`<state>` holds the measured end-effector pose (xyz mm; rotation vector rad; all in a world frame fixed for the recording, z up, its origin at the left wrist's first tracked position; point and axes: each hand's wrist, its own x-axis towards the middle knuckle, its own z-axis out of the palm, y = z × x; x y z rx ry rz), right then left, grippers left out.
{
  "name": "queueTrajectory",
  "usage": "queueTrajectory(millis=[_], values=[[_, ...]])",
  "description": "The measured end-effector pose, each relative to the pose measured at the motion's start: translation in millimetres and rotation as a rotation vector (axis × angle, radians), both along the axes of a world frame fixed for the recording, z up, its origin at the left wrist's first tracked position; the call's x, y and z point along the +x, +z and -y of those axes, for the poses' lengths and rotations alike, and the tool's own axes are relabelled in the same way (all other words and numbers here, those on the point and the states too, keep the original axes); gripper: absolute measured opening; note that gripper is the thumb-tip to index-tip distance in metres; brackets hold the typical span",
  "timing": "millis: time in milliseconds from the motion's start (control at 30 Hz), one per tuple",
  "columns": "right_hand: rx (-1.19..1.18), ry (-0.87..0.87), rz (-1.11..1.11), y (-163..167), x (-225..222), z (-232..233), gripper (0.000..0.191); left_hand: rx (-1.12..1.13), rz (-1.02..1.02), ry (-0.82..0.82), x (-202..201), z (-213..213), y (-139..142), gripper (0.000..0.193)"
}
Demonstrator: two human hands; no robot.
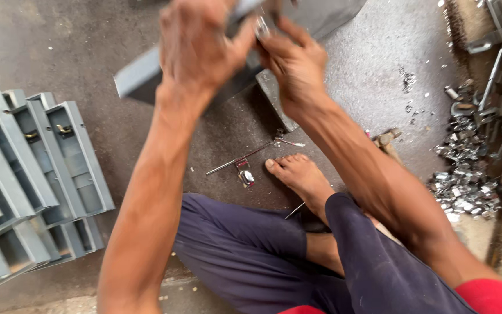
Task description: The person sits on the floor and assembles a metal box by hammering nails into the frame. They use a hammer and a metal block to secure the nails, then attach a metal latch to the front of the box using a screwdriver.
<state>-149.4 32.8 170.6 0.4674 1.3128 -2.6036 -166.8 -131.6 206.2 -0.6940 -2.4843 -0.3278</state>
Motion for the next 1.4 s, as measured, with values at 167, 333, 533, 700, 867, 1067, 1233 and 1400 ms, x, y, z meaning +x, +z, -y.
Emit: queueTrajectory(millis=[167, 333, 533, 700, 867, 1067, 1233, 1400], values=[[-0.069, 0.203, 0.174, 28.9, 61.4, -67.5, 0.035, -0.02, 0.164, -0.044, 78.4, -40.2, -22.5, 0.035], [-0.02, 0.17, 0.306, -50.1, 67.0, -89.5, 0.019, 0.219, -0.06, -0.011, 121.6, -69.3, -68.4, 0.026], [-0.045, 0.181, 0.273, -108.3, 66.0, -112.0, 0.015, 1.914, 0.979, 0.413, 158.3, -122.7, -126.0, 0.033], [-0.043, 0.192, 0.303, -117.2, 57.1, -109.8, 0.011, 2.212, 1.113, 0.219, 117.8, -107.7, -179.3, 0.042], [0.088, 0.215, 0.261, -112.2, 48.4, -110.1, 0.024, 2.385, 1.096, 0.074, 97.8, -100.0, -185.1, 0.034], [0.548, 0.108, 0.082, -124.9, 92.9, -143.6, 0.048, 2.346, 0.94, 0.071, 161.7, -123.4, -203.8, 0.047], [0.912, 0.234, 0.063, -140.8, 111.1, -163.0, 0.045, 2.089, 0.971, 0.238, 186.1, -130.2, -223.6, 0.033], [1.535, 0.255, -0.206, -131.2, 184.9, -217.9, 0.04, 1.911, 0.905, 0.394, 183.2, -130.5, -221.6, 0.026]])
